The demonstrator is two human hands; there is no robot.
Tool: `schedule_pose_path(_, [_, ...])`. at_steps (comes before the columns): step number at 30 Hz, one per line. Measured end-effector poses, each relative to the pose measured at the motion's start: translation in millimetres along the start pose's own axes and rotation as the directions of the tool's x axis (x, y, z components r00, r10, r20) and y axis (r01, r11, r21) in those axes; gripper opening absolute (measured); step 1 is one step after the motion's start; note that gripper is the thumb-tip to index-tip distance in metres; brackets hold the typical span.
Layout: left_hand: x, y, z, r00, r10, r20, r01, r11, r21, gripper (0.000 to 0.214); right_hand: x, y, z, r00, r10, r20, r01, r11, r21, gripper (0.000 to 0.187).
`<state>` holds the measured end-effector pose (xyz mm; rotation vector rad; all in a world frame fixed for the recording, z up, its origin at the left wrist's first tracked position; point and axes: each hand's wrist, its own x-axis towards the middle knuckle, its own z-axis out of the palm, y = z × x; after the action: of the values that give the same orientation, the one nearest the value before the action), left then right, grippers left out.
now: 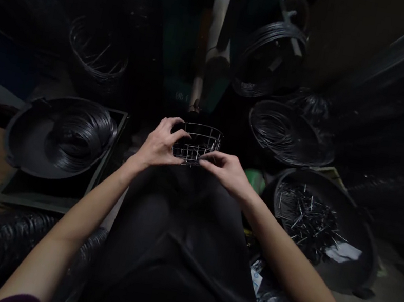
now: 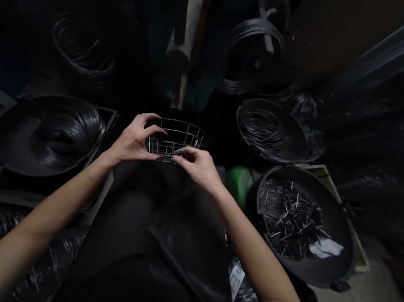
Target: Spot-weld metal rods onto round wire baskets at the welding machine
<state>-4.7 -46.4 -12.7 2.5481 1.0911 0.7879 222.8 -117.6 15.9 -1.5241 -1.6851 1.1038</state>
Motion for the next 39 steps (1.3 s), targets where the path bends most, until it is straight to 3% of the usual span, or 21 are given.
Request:
schedule_pose_path(3, [-0.2, 2.9, -2.8, 1.000, 0.003, 0.006, -0.003, 1.000, 0.001, 0.060, 15.8, -3.5, 13.0, 0.981, -0.188, -0.039, 0.160, 0.913, -0.375, 0.027])
schedule_pose_path(6, [-3.9, -0.3, -6.3, 0.999, -0.047, -0.015, 0.046, 0.998, -0.032, 0.062, 15.1, 0.6, 21.6, 0.941, -0.327, 0.084, 0.294, 0.671, -0.680, 0.039])
schedule_pose_path(9, [-3.4, -4.8, -8.3, 0.996, -0.089, -0.022, 0.087, 0.993, -0.073, 0.063, 15.3, 2.1, 20.5, 0.915, -0.367, 0.167, 0.344, 0.495, -0.798, 0.037])
schedule_pose_path(12, [5.3, -7.6, -8.7, 0.994, -0.098, -0.038, 0.094, 0.990, -0.106, 0.064, 24.6, -1.4, 13.1, 0.897, -0.402, 0.182, 0.360, 0.428, -0.829, 0.035])
schedule_pose_path(19, [32.8, -9.9, -9.1, 0.991, -0.128, -0.045, 0.120, 0.983, -0.139, 0.064, 45.9, -13.7, -3.1, 0.912, -0.381, 0.155, 0.306, 0.376, -0.874, 0.035])
schedule_pose_path(31, [50.5, -28.4, -11.0, 0.992, -0.115, -0.047, 0.105, 0.981, -0.166, 0.065, 65.5, -17.4, -7.7, 0.916, -0.388, 0.101, 0.288, 0.462, -0.839, 0.031])
schedule_pose_path(39, [60.4, -33.5, -15.3, 0.989, -0.147, -0.007, 0.143, 0.971, -0.193, 0.068, 52.0, -14.5, -6.4, 0.908, -0.395, -0.137, 0.137, 0.591, -0.795, 0.025])
